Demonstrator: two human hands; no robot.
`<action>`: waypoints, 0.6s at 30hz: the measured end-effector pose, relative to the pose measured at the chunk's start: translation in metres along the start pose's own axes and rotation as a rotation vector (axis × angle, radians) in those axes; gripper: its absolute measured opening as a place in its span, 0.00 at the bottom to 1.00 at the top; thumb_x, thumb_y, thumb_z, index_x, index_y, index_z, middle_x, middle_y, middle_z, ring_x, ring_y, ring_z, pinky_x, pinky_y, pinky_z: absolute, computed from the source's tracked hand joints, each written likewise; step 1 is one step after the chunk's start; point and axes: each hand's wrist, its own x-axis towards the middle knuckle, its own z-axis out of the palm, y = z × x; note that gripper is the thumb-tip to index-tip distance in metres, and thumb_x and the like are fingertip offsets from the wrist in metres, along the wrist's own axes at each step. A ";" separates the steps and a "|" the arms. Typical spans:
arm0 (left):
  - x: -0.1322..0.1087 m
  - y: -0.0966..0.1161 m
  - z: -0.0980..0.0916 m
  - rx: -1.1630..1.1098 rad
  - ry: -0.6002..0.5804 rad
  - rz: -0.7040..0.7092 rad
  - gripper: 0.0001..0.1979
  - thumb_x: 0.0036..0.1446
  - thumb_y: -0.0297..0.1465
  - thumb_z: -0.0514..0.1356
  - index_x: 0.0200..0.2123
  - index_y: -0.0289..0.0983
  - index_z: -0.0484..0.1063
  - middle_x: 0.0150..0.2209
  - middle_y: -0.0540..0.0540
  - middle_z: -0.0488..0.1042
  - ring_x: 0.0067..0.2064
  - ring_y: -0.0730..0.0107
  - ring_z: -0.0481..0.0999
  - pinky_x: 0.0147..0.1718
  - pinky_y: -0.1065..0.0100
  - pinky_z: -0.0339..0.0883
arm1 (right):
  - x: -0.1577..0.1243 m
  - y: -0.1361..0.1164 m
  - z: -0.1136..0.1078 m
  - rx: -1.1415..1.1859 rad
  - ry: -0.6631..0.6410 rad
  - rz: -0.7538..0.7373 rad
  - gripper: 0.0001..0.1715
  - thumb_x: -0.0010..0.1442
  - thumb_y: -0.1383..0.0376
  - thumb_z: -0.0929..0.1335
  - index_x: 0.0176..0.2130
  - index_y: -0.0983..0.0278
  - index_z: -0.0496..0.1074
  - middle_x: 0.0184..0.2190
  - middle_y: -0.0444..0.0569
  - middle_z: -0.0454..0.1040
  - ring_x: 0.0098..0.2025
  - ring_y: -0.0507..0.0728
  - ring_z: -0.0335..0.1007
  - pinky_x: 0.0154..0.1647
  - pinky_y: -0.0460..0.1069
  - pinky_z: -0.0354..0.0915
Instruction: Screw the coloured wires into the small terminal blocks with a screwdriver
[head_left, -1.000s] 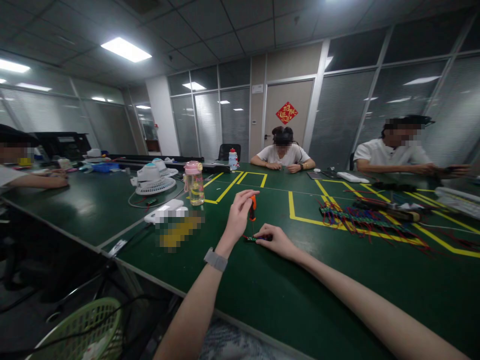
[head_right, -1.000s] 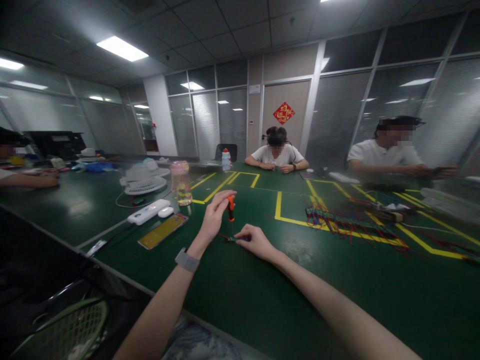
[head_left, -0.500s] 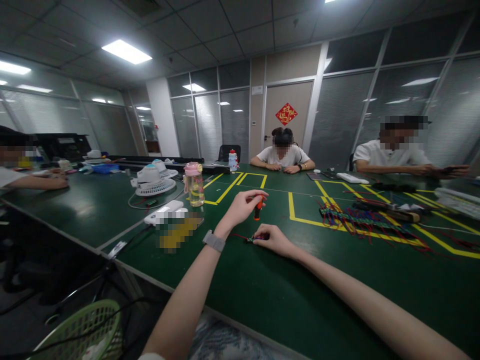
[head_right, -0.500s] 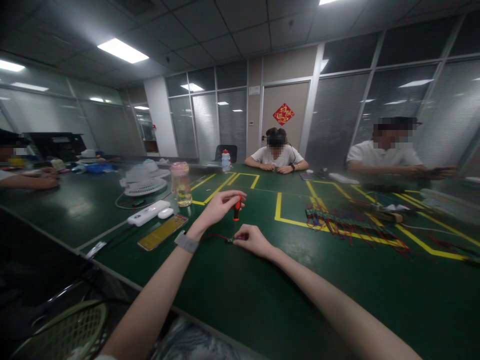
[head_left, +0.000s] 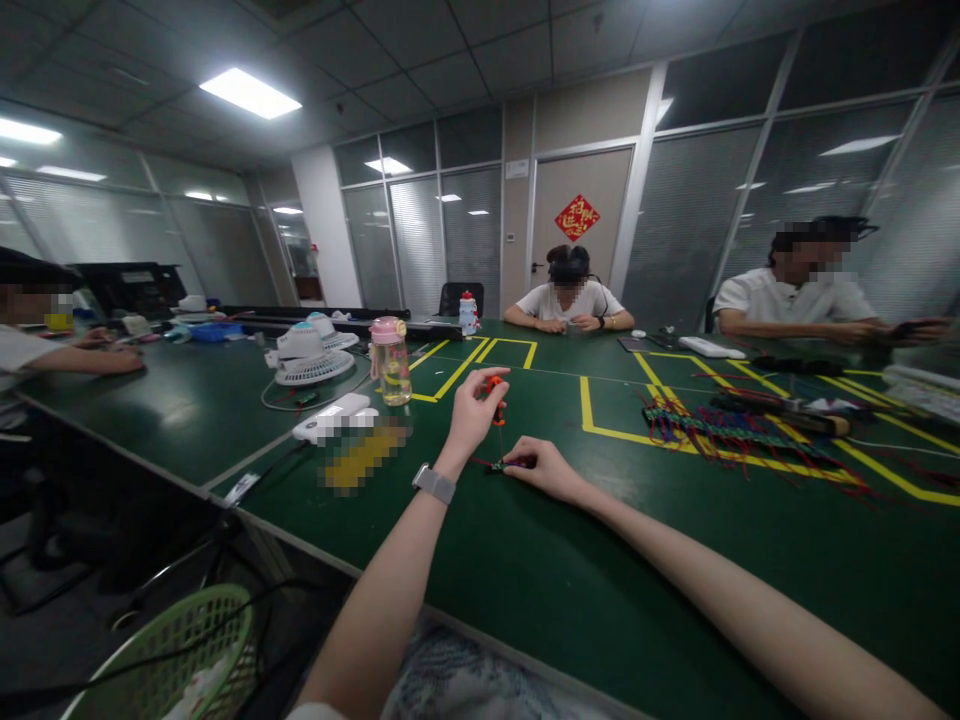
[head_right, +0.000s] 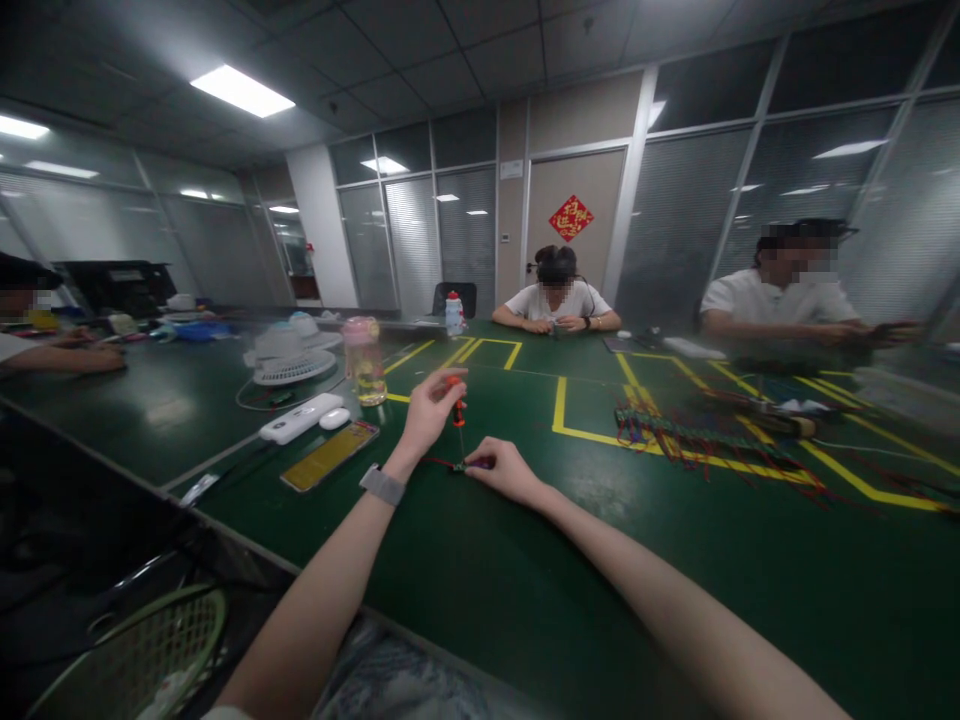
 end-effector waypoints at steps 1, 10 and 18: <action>0.001 0.000 -0.002 0.080 0.046 0.032 0.11 0.52 0.35 0.62 0.39 0.38 0.74 0.38 0.46 0.70 0.37 0.70 0.73 0.35 0.69 0.71 | 0.000 0.000 0.000 -0.003 -0.001 -0.001 0.08 0.52 0.65 0.71 0.35 0.64 0.79 0.31 0.47 0.72 0.31 0.52 0.67 0.33 0.47 0.63; 0.001 0.007 -0.005 -0.194 -0.141 -0.081 0.17 0.57 0.37 0.56 0.47 0.36 0.72 0.40 0.43 0.74 0.38 0.68 0.75 0.37 0.65 0.71 | -0.001 -0.006 -0.004 0.000 -0.013 0.003 0.09 0.52 0.67 0.70 0.36 0.65 0.78 0.32 0.48 0.72 0.32 0.52 0.67 0.34 0.47 0.64; 0.002 0.010 -0.006 -0.008 -0.038 0.012 0.13 0.57 0.37 0.56 0.39 0.36 0.75 0.42 0.44 0.73 0.43 0.69 0.73 0.39 0.71 0.68 | -0.002 -0.009 -0.001 -0.019 -0.011 -0.023 0.10 0.54 0.64 0.69 0.37 0.63 0.78 0.33 0.48 0.73 0.33 0.53 0.68 0.34 0.47 0.65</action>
